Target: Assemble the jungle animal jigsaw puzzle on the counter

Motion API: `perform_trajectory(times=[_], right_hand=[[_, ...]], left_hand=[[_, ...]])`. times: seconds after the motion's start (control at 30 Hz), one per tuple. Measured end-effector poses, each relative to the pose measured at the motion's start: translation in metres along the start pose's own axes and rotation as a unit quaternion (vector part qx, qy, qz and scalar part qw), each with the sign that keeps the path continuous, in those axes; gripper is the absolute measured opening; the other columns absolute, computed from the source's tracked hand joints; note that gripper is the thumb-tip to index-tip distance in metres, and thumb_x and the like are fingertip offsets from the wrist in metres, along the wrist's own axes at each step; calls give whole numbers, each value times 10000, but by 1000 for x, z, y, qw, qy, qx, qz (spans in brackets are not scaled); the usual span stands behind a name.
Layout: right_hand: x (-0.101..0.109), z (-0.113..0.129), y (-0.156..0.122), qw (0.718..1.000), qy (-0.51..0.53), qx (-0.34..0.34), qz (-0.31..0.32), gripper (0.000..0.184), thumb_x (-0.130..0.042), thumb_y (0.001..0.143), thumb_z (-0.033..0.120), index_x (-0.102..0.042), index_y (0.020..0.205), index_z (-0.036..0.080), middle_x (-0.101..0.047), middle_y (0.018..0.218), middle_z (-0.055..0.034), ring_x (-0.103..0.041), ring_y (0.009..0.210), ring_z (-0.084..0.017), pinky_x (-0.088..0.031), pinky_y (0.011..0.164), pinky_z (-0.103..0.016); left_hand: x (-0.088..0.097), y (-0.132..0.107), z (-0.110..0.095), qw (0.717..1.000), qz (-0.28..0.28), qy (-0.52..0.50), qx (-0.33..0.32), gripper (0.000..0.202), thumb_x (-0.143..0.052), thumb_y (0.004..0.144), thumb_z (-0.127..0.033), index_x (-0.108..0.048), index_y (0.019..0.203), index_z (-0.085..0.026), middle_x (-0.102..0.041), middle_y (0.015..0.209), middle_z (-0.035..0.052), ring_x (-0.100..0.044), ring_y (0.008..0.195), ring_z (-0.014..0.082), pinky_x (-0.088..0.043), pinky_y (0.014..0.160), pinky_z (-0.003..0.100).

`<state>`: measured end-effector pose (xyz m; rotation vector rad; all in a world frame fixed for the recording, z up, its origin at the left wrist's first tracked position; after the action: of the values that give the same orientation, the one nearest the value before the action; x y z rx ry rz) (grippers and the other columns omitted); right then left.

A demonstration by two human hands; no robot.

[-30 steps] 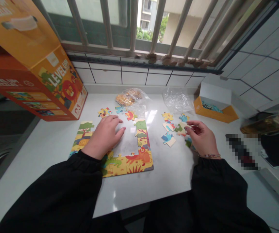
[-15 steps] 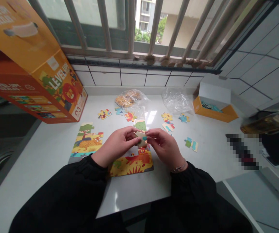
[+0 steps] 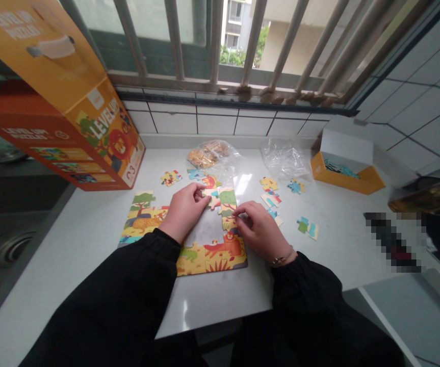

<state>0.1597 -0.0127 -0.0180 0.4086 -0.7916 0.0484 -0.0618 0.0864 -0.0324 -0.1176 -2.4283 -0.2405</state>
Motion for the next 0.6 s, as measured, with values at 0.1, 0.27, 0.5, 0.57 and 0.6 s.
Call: perform_trajectory(times=[0.1,0.27,0.5,0.57,0.6], right_hand=[[-1,-2,0,1000,1,-5,5,136,-640,997,129,-675,1043,252,-716,1070,-72,-644,1055,-270,-521,959,-443],[-5,-4,-3,1000,3,2,8,144,-636,1010,132,-685,1058,258,-719,1127,-81,-652,1105,-278,-530,995,-462],[-8,-4,-4,1000,4,7,21,192,-678,968,96,-711,1065,259,-722,1176,-82,-655,1148,-278,-536,1052,-482],[-8,-4,-4,1000,1,11,22,186,-681,969,97,-714,1064,254,-724,1181,-83,-655,1150,-278,-535,1054,-486],[-9,-4,-4,1000,0,12,22,181,-680,973,100,-716,1063,253,-724,1179,-84,-655,1151,-279,-536,1052,-488]], left_hand=[[0,1,-4,998,-20,39,-50,244,-773,921,-280,-742,1148,-195,-756,1108,82,-710,913,221,-589,921,397],[2,-4,-11,990,-7,65,-125,170,-746,972,-311,-738,1100,-199,-727,1176,104,-691,1139,273,-575,1058,440],[4,-11,-11,975,58,111,-184,200,-681,1012,-311,-813,1097,-186,-744,1276,130,-692,1232,300,-540,1147,467],[5,-11,-12,972,64,115,-193,215,-654,1028,-294,-822,1107,-186,-754,1249,124,-704,1207,290,-550,1134,449],[5,-11,-12,972,64,118,-194,220,-641,1037,-290,-825,1100,-187,-755,1240,122,-707,1195,287,-554,1127,445]])
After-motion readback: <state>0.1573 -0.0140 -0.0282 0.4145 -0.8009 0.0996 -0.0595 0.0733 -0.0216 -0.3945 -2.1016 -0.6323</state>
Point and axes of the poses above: each hand's wrist, its own y-axis towards the middle knuckle, its own x-axis out of the back of the hand, z = x × y, the point moved 4 cm from there along y, towards the middle knuckle
